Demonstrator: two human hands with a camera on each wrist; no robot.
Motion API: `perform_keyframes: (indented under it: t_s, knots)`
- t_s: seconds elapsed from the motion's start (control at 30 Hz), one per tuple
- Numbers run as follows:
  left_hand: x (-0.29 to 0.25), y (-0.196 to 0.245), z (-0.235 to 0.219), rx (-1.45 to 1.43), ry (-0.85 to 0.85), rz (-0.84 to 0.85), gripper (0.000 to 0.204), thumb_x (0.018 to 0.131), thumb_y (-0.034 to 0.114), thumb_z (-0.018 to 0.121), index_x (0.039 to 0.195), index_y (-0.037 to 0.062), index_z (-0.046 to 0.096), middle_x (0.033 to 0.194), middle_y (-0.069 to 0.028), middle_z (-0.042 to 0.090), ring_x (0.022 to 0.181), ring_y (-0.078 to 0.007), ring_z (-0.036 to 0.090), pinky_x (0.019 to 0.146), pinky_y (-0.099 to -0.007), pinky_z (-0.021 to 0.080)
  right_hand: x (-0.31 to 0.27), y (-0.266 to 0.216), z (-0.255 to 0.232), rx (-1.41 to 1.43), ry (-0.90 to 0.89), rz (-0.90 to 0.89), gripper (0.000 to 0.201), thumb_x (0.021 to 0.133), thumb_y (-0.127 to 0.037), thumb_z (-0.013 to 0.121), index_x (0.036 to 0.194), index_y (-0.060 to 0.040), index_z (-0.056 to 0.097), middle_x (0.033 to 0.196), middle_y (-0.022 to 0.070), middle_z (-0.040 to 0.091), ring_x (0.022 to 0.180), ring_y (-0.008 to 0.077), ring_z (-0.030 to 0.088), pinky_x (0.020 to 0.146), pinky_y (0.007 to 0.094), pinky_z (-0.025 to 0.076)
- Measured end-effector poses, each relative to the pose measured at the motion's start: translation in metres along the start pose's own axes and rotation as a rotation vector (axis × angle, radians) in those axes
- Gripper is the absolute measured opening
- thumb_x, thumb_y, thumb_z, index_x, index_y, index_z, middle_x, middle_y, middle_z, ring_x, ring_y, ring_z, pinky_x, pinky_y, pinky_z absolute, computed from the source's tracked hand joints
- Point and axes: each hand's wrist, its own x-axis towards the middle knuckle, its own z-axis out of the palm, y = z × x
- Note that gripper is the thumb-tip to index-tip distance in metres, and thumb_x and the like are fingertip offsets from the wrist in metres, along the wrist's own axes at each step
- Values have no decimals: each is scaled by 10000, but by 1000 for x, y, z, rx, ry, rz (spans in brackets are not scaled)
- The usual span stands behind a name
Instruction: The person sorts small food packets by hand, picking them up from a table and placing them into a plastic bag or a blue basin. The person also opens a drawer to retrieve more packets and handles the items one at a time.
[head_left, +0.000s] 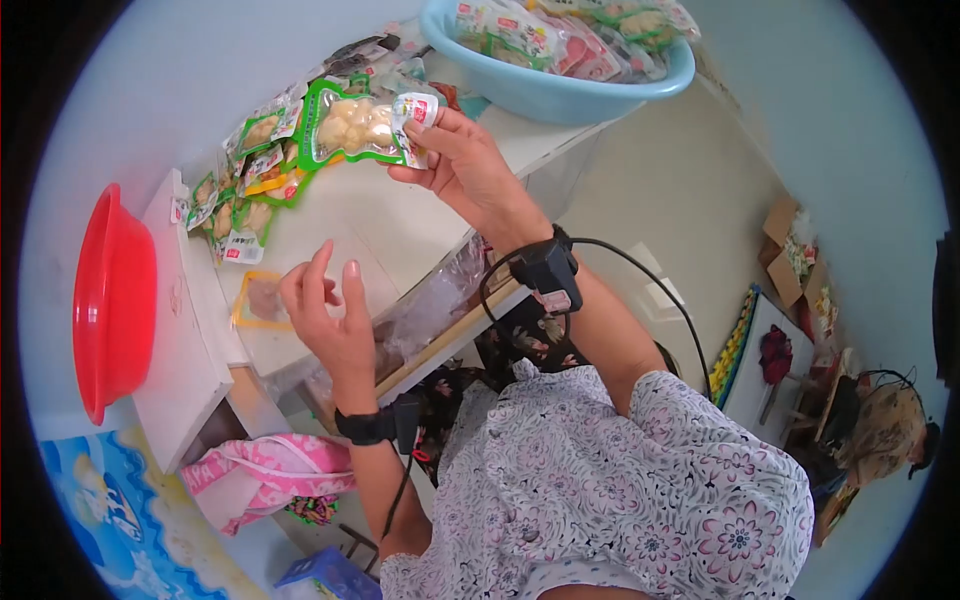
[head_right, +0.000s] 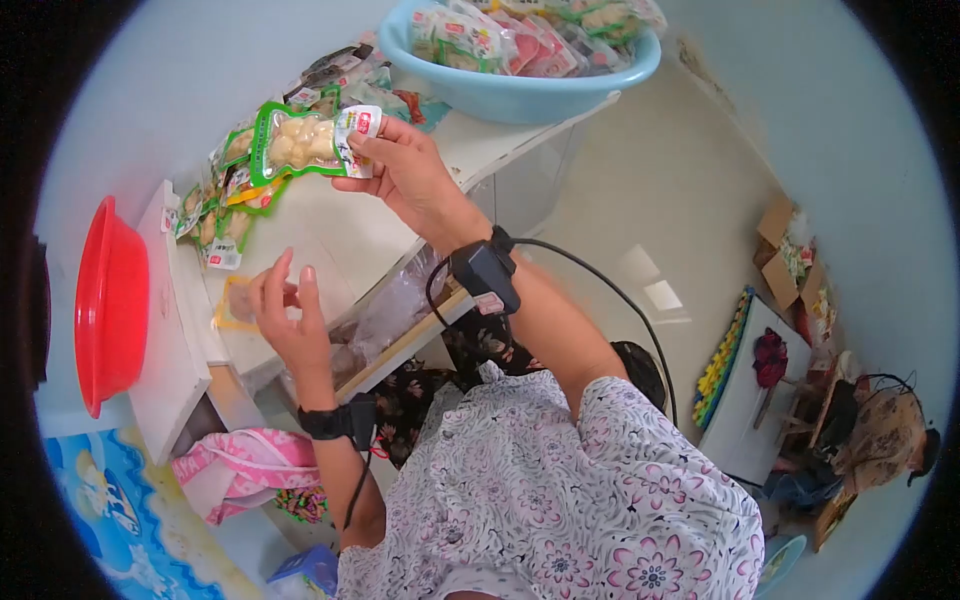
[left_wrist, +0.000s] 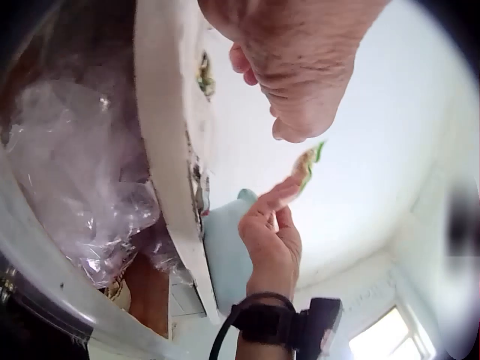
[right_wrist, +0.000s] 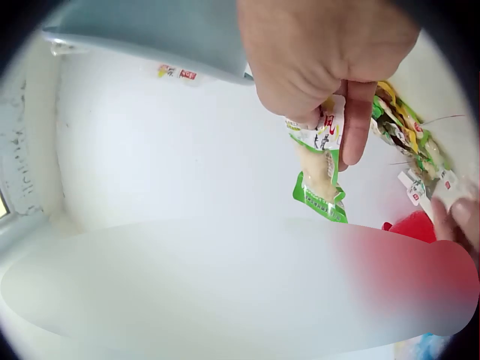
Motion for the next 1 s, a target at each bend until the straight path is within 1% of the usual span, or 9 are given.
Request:
perform_keyframes:
  t_s: [0.07,0.27,0.37,0.47,0.67,0.77,0.87,0.9,1.0]
  knots:
    - [-5,32,-6,195,87,176,307,920,108,745,1213,25,710,1037,-84,629,883,-203,591,754,-334,499,-8,3,0,55,50,-9,218,1038,-142,631,1218,-19,641,1056,42,720,932,142,724,813,371,670]
    - [-17,94,10,12,-334,279,272,889,95,750,1145,24,696,1055,-137,680,938,-332,634,775,-426,509,-8,5,3,77,8,-55,205,1038,-137,632,1208,-23,647,1071,32,715,948,138,722,796,376,674]
    - [-38,85,33,-124,-532,86,213,925,86,716,1114,3,663,1005,-134,658,902,-340,626,780,-420,503,-5,9,1,40,-63,-82,200,1034,-139,641,1201,-28,654,1074,33,715,949,143,723,787,386,676]
    - [-42,82,38,-168,-589,-37,147,963,71,673,1074,-12,623,942,-138,623,851,-333,615,766,-403,499,-11,18,-10,-17,-61,-28,241,1040,-130,630,1262,-38,648,1099,27,732,930,123,731,796,374,674]
    - [-34,95,38,-553,-404,-224,97,993,73,656,1015,-5,604,895,-113,592,798,-274,609,737,-355,493,-14,41,-27,-49,-15,56,265,1043,-134,628,1286,-30,635,1102,42,733,952,138,739,791,372,677]
    - [-30,109,26,-851,-478,11,75,970,43,681,1001,-13,642,919,-114,619,818,-257,618,759,-350,498,-15,40,-27,-6,-37,38,275,1045,-133,623,1298,-25,625,1119,51,730,960,142,739,793,362,676]
    - [-34,104,11,-1152,-994,34,68,937,16,706,989,-22,683,946,-128,648,828,-261,626,771,-354,502,-11,34,-35,83,-35,70,277,1048,-131,618,1304,-25,621,1133,56,726,955,143,739,801,352,674]
    - [-40,97,8,-1163,-1162,-49,101,902,15,744,998,-7,719,924,-108,642,830,-253,633,763,-356,502,-9,34,-37,86,-49,82,271,1049,-131,616,1299,-25,622,1132,57,726,955,145,740,800,349,673]
    - [-67,66,5,-783,-1423,-145,101,880,53,773,947,-2,722,940,-106,661,857,-246,634,756,-360,498,-9,33,-39,79,-93,113,252,1047,-128,614,1274,-19,625,1120,60,721,943,149,735,797,349,670]
